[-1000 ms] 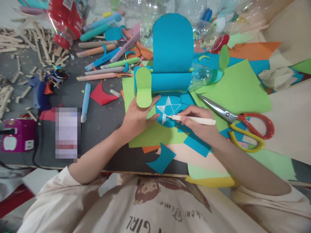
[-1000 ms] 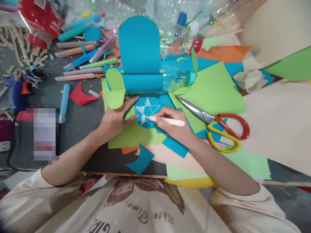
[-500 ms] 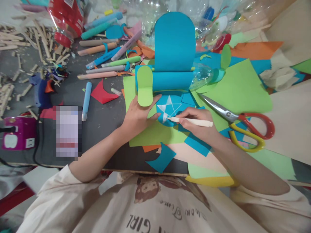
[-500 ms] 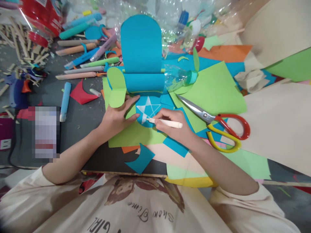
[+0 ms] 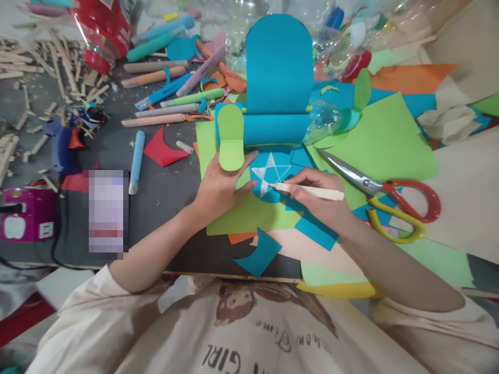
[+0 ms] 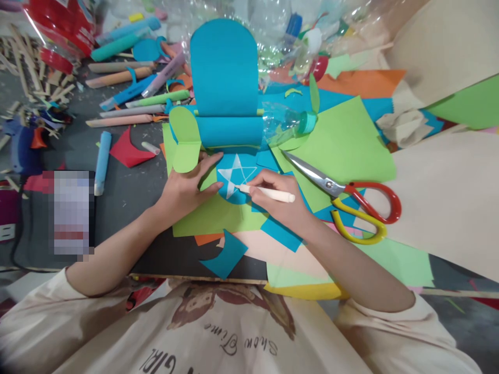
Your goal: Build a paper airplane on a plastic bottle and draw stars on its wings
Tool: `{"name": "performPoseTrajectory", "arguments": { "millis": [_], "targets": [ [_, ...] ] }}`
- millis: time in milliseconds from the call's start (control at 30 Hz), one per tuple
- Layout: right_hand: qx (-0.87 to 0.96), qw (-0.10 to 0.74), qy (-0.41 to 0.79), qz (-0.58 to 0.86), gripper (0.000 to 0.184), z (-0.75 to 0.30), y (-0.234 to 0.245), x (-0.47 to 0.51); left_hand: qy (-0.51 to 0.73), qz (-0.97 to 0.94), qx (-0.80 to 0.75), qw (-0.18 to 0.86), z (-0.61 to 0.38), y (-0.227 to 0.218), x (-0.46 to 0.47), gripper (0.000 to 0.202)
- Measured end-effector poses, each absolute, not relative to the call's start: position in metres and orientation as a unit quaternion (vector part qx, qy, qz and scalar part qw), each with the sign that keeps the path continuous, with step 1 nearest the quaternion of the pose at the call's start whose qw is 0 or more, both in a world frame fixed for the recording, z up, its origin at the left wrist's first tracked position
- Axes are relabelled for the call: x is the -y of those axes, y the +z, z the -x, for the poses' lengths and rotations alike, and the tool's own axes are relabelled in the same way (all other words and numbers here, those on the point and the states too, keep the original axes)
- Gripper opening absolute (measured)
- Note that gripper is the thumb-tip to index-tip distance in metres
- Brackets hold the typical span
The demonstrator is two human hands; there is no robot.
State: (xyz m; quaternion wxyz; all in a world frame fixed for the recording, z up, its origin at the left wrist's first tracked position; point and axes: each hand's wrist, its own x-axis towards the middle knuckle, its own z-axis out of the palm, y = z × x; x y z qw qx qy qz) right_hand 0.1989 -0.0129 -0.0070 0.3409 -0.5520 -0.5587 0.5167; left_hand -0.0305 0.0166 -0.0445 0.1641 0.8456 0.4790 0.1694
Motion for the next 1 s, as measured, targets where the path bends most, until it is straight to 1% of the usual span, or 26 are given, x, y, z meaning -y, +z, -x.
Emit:
{"name": "performPoseTrajectory", "arguments": {
  "millis": [200,433,667,833,1000],
  "targets": [
    [0.574,0.321,0.517,0.547,0.018,-0.2004,-0.0063,0.013,0.164,-0.849,-0.474,0.166,0.0315,-0.0439,-0.0171,0.051],
    [0.544,0.356,0.51,0.563,0.013,-0.1982,-0.0078,0.014,0.175,-0.843,-0.481,0.167,0.0301,-0.045,-0.0163,0.051],
    [0.569,0.328,0.505,0.559,0.019,-0.1985,-0.0059,0.0135,0.164,-0.85,-0.475,0.161,0.0316,-0.0436,-0.0177,0.051],
    [0.548,0.347,0.507,0.568,0.018,-0.1979,-0.0065,0.014,0.164,-0.849,-0.477,0.155,0.0314,-0.0434,-0.0175,0.051],
    [0.566,0.333,0.5,0.565,0.019,-0.1985,-0.006,0.0144,0.165,-0.851,-0.473,0.161,0.0321,-0.0445,-0.0176,0.052]
  ]
}}
